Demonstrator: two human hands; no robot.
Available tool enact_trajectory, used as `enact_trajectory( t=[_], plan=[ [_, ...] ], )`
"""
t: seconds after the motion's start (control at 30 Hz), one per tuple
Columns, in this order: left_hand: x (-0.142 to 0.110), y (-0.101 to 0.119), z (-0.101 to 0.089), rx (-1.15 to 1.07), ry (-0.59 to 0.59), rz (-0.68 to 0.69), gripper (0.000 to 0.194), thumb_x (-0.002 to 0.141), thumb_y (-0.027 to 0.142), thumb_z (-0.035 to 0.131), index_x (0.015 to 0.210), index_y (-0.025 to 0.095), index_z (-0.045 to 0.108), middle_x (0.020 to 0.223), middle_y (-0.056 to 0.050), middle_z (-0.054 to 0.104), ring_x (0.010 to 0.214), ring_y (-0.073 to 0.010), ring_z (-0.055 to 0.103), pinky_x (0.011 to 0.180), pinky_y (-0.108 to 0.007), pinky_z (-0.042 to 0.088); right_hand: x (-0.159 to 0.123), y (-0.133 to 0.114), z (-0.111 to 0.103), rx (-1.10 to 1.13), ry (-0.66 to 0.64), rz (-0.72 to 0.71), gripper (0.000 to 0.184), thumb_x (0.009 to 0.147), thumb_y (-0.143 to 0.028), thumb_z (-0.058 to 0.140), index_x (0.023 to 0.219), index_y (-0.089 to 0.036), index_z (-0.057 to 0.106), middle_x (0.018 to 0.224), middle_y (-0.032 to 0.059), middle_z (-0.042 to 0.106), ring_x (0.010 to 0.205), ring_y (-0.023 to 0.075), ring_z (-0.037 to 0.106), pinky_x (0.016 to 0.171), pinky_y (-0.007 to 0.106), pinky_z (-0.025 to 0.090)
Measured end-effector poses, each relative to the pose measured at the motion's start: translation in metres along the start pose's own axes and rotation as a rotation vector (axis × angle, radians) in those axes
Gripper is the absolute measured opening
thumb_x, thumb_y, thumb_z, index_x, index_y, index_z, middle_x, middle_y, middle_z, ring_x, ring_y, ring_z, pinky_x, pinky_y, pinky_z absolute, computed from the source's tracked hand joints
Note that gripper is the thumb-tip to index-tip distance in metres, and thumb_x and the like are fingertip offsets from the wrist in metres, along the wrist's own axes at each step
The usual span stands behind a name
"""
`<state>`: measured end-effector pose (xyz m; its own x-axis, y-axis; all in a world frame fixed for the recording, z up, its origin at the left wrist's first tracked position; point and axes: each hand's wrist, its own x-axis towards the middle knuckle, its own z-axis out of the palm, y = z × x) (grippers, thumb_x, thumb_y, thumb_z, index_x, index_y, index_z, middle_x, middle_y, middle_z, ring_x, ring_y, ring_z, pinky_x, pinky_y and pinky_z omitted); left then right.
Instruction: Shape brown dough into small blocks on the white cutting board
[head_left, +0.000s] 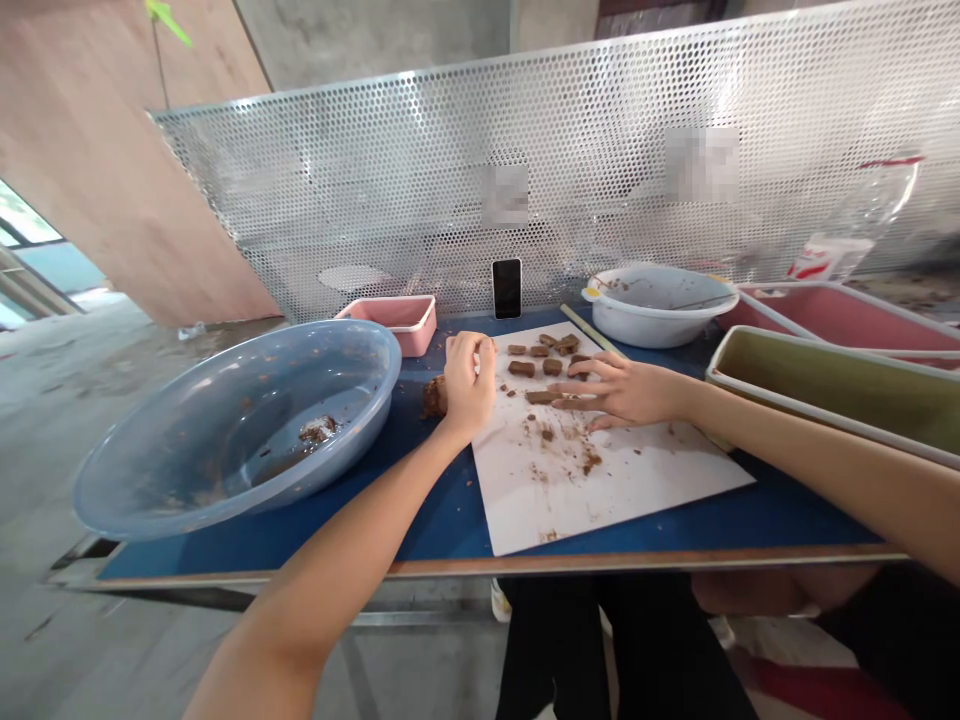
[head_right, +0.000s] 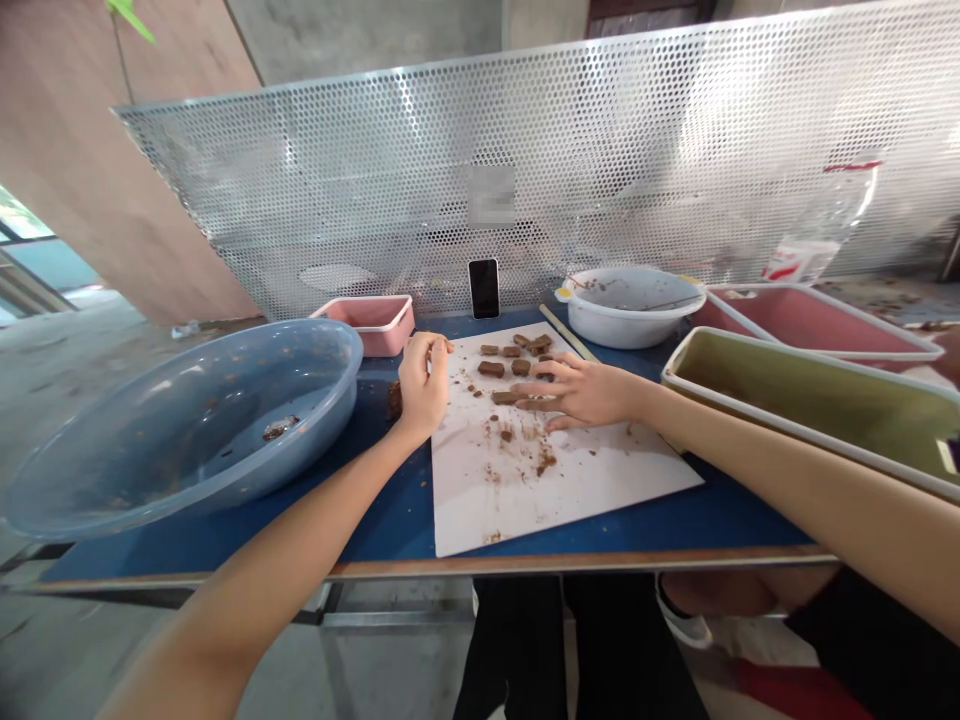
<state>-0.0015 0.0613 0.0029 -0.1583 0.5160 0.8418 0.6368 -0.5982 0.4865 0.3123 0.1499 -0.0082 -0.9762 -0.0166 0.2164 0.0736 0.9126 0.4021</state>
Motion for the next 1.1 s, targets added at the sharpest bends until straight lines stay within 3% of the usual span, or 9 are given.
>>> enact_trajectory(
  t=[0.3, 0.5, 0.63, 0.77, 0.83, 0.93, 1.1],
  plan=[
    [-0.001, -0.001, 0.0, 0.008, -0.01, -0.003, 0.046, 0.122, 0.055, 0.041, 0.089, 0.027, 0.056, 0.09, -0.007, 0.069, 0.092, -0.025, 0.062, 0.083, -0.04, 0.049, 0.037, -0.003, 0.014, -0.068, 0.026, -0.036, 0.054, 0.117, -0.059, 0.055, 0.167, -0.04, 0.063, 0.178, -0.0023, 0.058, 0.15, 0.0383, 0.054, 0.111, 0.061, 0.055],
    [0.0, 0.0, 0.001, -0.005, -0.005, -0.003, 0.046, 0.121, 0.055, 0.043, 0.088, 0.027, 0.057, 0.089, -0.007, 0.069, 0.091, -0.0254, 0.061, 0.083, -0.041, 0.049, 0.02, 0.0, 0.0, -0.003, 0.032, -0.034, 0.05, 0.119, -0.056, 0.05, 0.161, -0.036, 0.07, 0.175, 0.0009, 0.06, 0.148, 0.0397, 0.055, 0.112, 0.065, 0.055],
    [-0.001, 0.001, 0.001, -0.01, -0.005, -0.004, 0.048, 0.121, 0.058, 0.042, 0.088, 0.027, 0.057, 0.089, -0.007, 0.069, 0.09, -0.0249, 0.06, 0.083, -0.04, 0.049, 0.009, -0.004, -0.01, 0.102, 0.079, 0.046, 0.047, 0.121, -0.049, 0.048, 0.154, -0.033, 0.077, 0.173, 0.0071, 0.06, 0.145, 0.0401, 0.055, 0.115, 0.068, 0.052],
    [-0.001, 0.001, 0.001, -0.013, 0.001, 0.006, 0.048, 0.121, 0.058, 0.041, 0.088, 0.027, 0.057, 0.089, -0.007, 0.069, 0.089, -0.0249, 0.06, 0.082, -0.04, 0.049, 0.026, -0.01, -0.006, 0.182, 0.087, 0.175, 0.05, 0.121, -0.048, 0.045, 0.162, -0.039, 0.071, 0.178, 0.0067, 0.054, 0.144, 0.0391, 0.054, 0.118, 0.07, 0.049],
    [-0.002, 0.001, 0.001, -0.006, -0.005, 0.011, 0.047, 0.121, 0.057, 0.042, 0.088, 0.027, 0.057, 0.089, -0.007, 0.069, 0.089, -0.025, 0.06, 0.082, -0.04, 0.049, 0.036, -0.014, 0.0, 0.195, 0.069, 0.218, 0.049, 0.121, -0.05, 0.045, 0.157, -0.039, 0.075, 0.179, 0.0056, 0.052, 0.146, 0.0401, 0.053, 0.12, 0.072, 0.048],
    [-0.002, 0.001, 0.0, 0.007, -0.017, 0.004, 0.046, 0.121, 0.055, 0.042, 0.089, 0.026, 0.058, 0.089, -0.007, 0.069, 0.089, -0.0248, 0.061, 0.082, -0.04, 0.049, 0.044, -0.018, 0.006, 0.19, 0.051, 0.229, 0.05, 0.121, -0.05, 0.042, 0.149, -0.035, 0.081, 0.178, 0.0065, 0.054, 0.148, 0.0422, 0.051, 0.118, 0.075, 0.047],
    [-0.003, 0.002, 0.0, 0.004, -0.026, 0.005, 0.044, 0.122, 0.052, 0.044, 0.09, 0.026, 0.058, 0.089, -0.007, 0.07, 0.09, -0.0248, 0.061, 0.082, -0.04, 0.05, 0.045, -0.023, 0.008, 0.192, 0.053, 0.254, 0.05, 0.122, -0.049, 0.041, 0.153, -0.037, 0.078, 0.176, 0.007, 0.055, 0.149, 0.0409, 0.051, 0.119, 0.071, 0.048]
  ],
)
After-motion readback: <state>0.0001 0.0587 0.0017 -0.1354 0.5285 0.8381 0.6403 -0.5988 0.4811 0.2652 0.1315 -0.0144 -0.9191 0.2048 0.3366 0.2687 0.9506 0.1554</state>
